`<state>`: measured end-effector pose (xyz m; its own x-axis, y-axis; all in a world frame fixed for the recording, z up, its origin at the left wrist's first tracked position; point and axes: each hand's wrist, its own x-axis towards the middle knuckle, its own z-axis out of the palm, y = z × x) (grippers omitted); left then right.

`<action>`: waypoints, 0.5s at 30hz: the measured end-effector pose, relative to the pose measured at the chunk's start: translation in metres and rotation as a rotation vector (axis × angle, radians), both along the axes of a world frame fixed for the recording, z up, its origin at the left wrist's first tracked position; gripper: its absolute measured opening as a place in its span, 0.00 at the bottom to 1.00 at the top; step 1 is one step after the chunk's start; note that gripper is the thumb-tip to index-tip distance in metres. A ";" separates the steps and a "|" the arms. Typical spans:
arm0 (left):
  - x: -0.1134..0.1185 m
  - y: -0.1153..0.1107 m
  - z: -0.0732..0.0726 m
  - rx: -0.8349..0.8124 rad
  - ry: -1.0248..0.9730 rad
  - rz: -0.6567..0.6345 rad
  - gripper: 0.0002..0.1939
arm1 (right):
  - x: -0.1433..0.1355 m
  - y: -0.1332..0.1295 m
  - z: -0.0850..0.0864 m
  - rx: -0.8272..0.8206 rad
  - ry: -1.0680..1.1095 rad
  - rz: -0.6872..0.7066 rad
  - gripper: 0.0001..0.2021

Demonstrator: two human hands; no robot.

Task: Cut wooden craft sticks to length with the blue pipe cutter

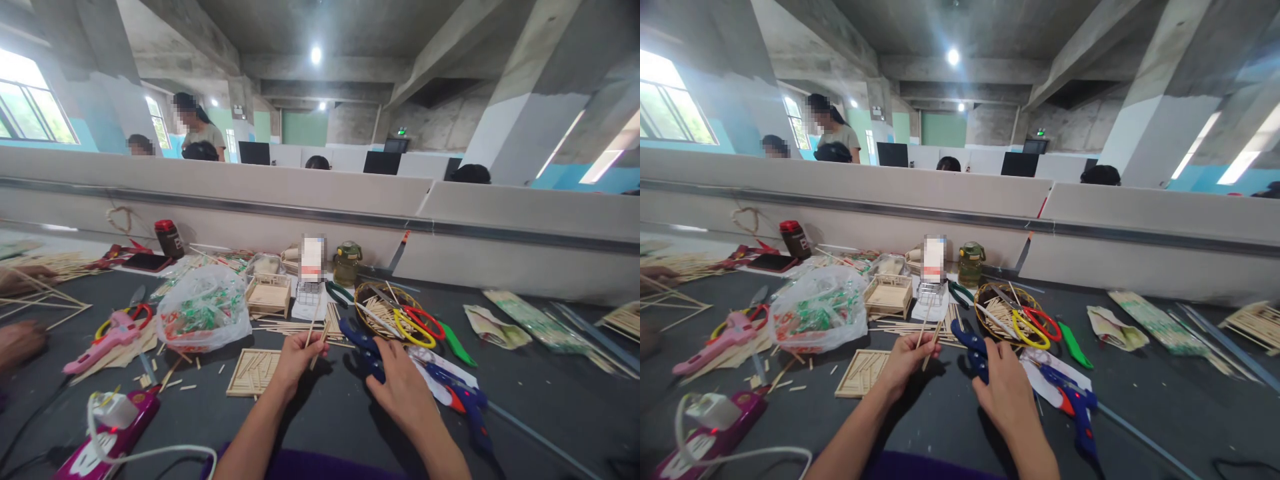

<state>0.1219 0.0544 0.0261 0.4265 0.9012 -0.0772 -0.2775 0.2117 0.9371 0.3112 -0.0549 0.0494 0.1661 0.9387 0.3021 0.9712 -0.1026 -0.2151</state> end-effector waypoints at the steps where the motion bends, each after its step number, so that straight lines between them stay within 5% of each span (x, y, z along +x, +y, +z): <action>1: -0.001 0.000 0.001 -0.002 0.001 -0.016 0.17 | 0.001 0.002 -0.001 0.075 0.004 0.030 0.27; 4: -0.003 -0.001 0.005 -0.013 0.001 -0.098 0.16 | -0.002 0.006 -0.002 0.192 0.022 0.130 0.29; 15: -0.015 -0.002 0.017 0.064 0.030 -0.338 0.13 | -0.013 0.004 0.011 0.181 0.042 0.205 0.26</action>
